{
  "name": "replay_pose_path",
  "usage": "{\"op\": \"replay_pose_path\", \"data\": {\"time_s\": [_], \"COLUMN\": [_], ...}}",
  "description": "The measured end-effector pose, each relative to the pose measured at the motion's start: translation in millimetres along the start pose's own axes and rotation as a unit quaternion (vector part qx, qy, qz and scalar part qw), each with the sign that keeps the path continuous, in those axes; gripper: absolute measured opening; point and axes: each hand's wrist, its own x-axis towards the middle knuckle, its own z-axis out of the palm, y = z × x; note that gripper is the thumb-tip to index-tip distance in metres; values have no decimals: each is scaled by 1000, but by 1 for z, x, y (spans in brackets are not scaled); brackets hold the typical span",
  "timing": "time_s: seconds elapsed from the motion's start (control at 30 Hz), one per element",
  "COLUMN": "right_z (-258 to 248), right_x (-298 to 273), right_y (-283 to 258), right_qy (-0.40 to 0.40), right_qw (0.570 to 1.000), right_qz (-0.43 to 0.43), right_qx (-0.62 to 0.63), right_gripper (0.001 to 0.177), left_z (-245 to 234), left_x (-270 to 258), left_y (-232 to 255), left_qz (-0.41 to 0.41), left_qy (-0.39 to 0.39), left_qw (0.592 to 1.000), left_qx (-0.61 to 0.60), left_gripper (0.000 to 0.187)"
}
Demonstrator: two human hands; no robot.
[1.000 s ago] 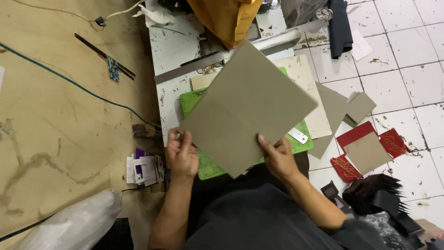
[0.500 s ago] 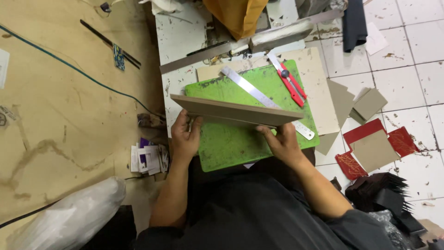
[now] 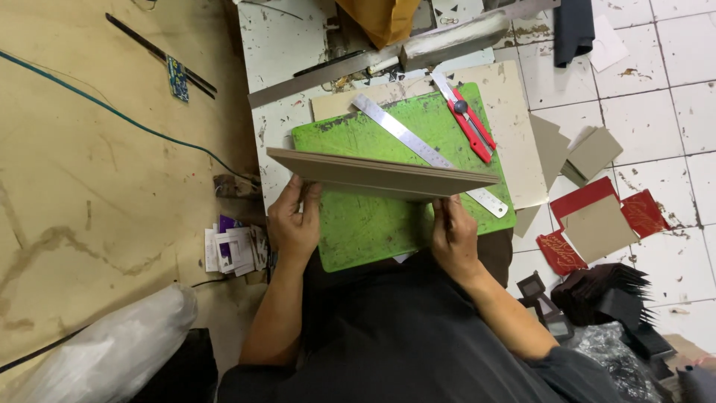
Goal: Scoring and cutting material sheets using a ruler and utility knife on a cutting mat
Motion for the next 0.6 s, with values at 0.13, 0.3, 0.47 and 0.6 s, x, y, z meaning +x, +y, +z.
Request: {"op": "replay_pose_path", "data": {"time_s": [0.13,0.3,0.47,0.6], "right_z": [-10,-13,-13,-13], "right_x": [17,19,27,25], "right_y": [-27,-38,-39,-35], "right_qy": [6,15,4,-11], "right_qw": [1000,1000,1000,998], "right_qz": [1,-5,7,28], "right_qx": [-23,-7,15,49], "right_gripper": [33,39,44,44], "left_z": [2,2,4,4], "left_x": [-12,-3,-6,-4], "left_y": [-3,41,39,28], "left_qz": [14,39,35,34], "left_qy": [14,13,13,14], "left_qw": [999,999,999,999], "left_qx": [46,15,2,-5], "left_gripper": [31,31,32,27]}}
